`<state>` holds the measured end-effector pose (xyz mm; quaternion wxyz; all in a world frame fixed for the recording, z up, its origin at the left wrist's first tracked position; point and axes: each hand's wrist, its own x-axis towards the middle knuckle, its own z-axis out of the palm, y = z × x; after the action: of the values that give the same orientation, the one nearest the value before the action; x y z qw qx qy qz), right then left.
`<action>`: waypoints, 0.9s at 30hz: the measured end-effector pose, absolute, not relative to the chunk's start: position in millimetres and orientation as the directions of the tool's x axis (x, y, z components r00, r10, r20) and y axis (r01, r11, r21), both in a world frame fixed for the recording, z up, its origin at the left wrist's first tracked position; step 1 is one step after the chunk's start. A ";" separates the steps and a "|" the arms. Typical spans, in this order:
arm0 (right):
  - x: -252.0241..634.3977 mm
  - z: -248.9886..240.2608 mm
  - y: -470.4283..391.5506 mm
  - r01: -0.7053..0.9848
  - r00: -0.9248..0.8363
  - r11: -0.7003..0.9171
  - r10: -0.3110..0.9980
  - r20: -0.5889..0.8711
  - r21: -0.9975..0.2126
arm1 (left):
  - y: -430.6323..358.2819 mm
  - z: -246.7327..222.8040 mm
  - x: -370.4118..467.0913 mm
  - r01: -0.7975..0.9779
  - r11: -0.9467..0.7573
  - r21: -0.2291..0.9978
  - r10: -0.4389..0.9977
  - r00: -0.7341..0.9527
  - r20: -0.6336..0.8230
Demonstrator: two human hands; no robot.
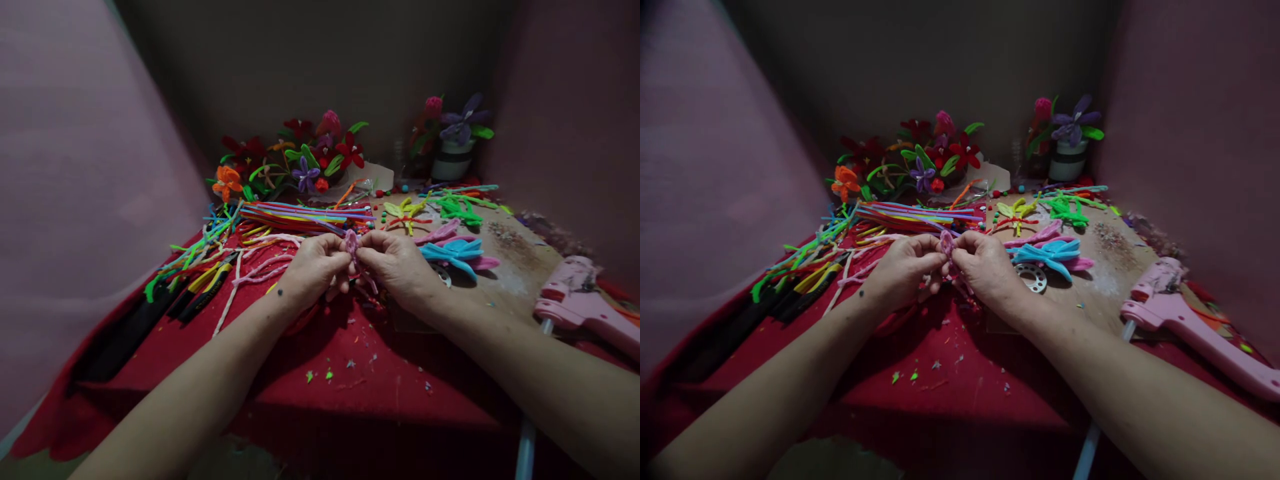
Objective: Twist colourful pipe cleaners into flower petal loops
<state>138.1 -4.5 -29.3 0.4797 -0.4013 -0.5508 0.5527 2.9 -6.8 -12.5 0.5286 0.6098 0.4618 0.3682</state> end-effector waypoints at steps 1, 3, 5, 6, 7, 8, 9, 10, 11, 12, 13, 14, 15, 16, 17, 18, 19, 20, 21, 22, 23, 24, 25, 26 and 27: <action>137.5 -29.1 -5.2 -0.120 -0.230 0.037 0.971 0.064 -0.992 | -6.8 -12.9 3.6 0.196 -0.033 0.980 0.957 0.288 -0.025; 137.0 -28.7 -6.2 -0.165 -0.239 -0.003 0.970 0.037 -0.986 | -6.8 -13.7 4.5 0.256 -0.095 0.962 0.970 0.240 0.032; 137.7 -28.3 -6.2 -0.172 -0.231 -0.008 0.973 0.032 -0.985 | -6.6 -14.1 4.5 0.330 -0.159 0.930 0.976 0.197 0.097; 138.5 -28.1 -5.8 -0.164 -0.224 -0.003 0.974 0.034 -0.986 | -6.5 -13.9 4.1 0.356 -0.176 0.918 0.975 0.190 0.113; 139.5 -27.7 -5.2 -0.154 -0.220 0.004 0.975 0.038 -0.988 | -6.3 -13.4 3.5 0.365 -0.179 0.914 0.975 0.189 0.115; 140.5 -27.3 -4.7 -0.144 -0.217 0.013 0.975 0.045 -0.989 | -6.1 -12.5 2.7 0.358 -0.170 0.918 0.976 0.193 0.106; 141.4 -26.6 -4.3 -0.134 -0.212 0.022 0.976 0.050 -0.991 | -5.8 -11.3 1.8 0.336 -0.157 0.929 0.975 0.201 0.092; 142.2 -25.8 -4.0 -0.126 -0.207 0.031 0.977 0.056 -0.992 | -5.4 -10.0 0.7 0.303 -0.144 0.942 0.974 0.213 0.081; 142.8 -24.8 -4.1 -0.116 -0.205 0.038 0.977 0.062 -0.992 | -5.0 -8.6 -0.4 0.259 -0.139 0.956 0.970 0.230 0.079; 143.2 -23.7 -4.4 -0.105 -0.208 0.045 0.976 0.066 -0.994 | -4.6 -7.1 -1.5 0.211 -0.144 0.967 0.965 0.248 0.090; 143.4 -22.6 -4.9 -0.092 -0.217 0.048 0.974 0.067 -0.995 | -4.3 -5.8 -2.5 0.162 -0.156 0.974 0.959 0.263 0.110; 143.5 -21.7 -5.5 -0.081 -0.228 0.049 0.971 0.067 -0.996 | -4.0 -4.6 -3.2 0.121 -0.164 0.979 0.954 0.273 0.126; 143.4 -20.9 -6.2 -0.070 -0.240 0.047 0.969 0.063 -0.996 | -4.0 -3.5 -3.7 0.092 -0.164 0.982 0.953 0.273 0.133; 143.3 -20.3 -6.8 -0.062 -0.249 0.042 0.967 0.056 -0.997 | -4.1 -2.6 -3.8 0.081 -0.158 0.984 0.956 0.264 0.131; 143.1 -19.9 -7.5 -0.055 -0.252 0.035 0.967 0.048 -0.998 | -4.4 -1.8 -3.5 0.085 -0.148 0.985 0.960 0.250 0.123; 142.9 -19.6 -8.0 -0.047 -0.252 0.028 0.967 0.039 -0.998 | -4.7 -1.3 -3.0 0.098 -0.136 0.986 0.966 0.236 0.109; 142.7 -19.3 -8.5 -0.042 -0.254 0.018 0.967 0.028 -0.999 | -5.2 -1.0 -2.3 0.116 -0.126 0.985 0.969 0.226 0.097; 142.4 -18.9 -8.9 -0.041 -0.258 0.009 0.966 0.019 -0.999 | -5.5 -1.0 -1.5 0.130 -0.123 0.984 0.971 0.220 0.092; 142.1 -18.5 -9.2 -0.045 -0.267 0.000 0.963 0.012 -0.999 | -5.8 -1.3 -0.7 0.140 -0.129 0.982 0.971 0.217 0.097; 141.9 -18.0 -9.4 -0.051 -0.277 -0.006 0.961 0.008 -0.999 | -5.8 -1.9 0.0 0.148 -0.144 0.978 0.971 0.213 0.111; 141.8 -17.5 -9.5 -0.056 -0.287 -0.012 0.958 0.005 -0.998 | -5.6 -2.7 0.4 0.155 -0.167 0.974 0.969 0.206 0.133; 141.8 -17.2 -9.4 -0.058 -0.297 -0.017 0.955 0.001 -0.998 | -5.2 -3.7 0.5 0.161 -0.190 0.968 0.968 0.198 0.156; 142.0 -17.1 -9.1 -0.054 -0.308 -0.023 0.951 -0.005 -0.998 | -4.5 -4.6 0.1 0.164 -0.204 0.965 0.966 0.193 0.172; 142.3 -17.4 -8.6 -0.046 -0.315 -0.027 0.949 -0.011 -0.999 | -3.6 -5.4 -0.6 0.158 -0.208 0.965 0.965 0.193 0.177; 142.8 -18.0 -7.8 -0.038 -0.318 -0.028 0.948 -0.015 -0.999 | -2.5 -6.0 -1.7 0.141 -0.199 0.970 0.964 0.204 0.169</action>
<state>142.8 -7.8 -18.0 0.4179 -0.4079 -0.5579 0.5897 -1.7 -2.5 -6.0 0.4549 0.6286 0.4397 0.4524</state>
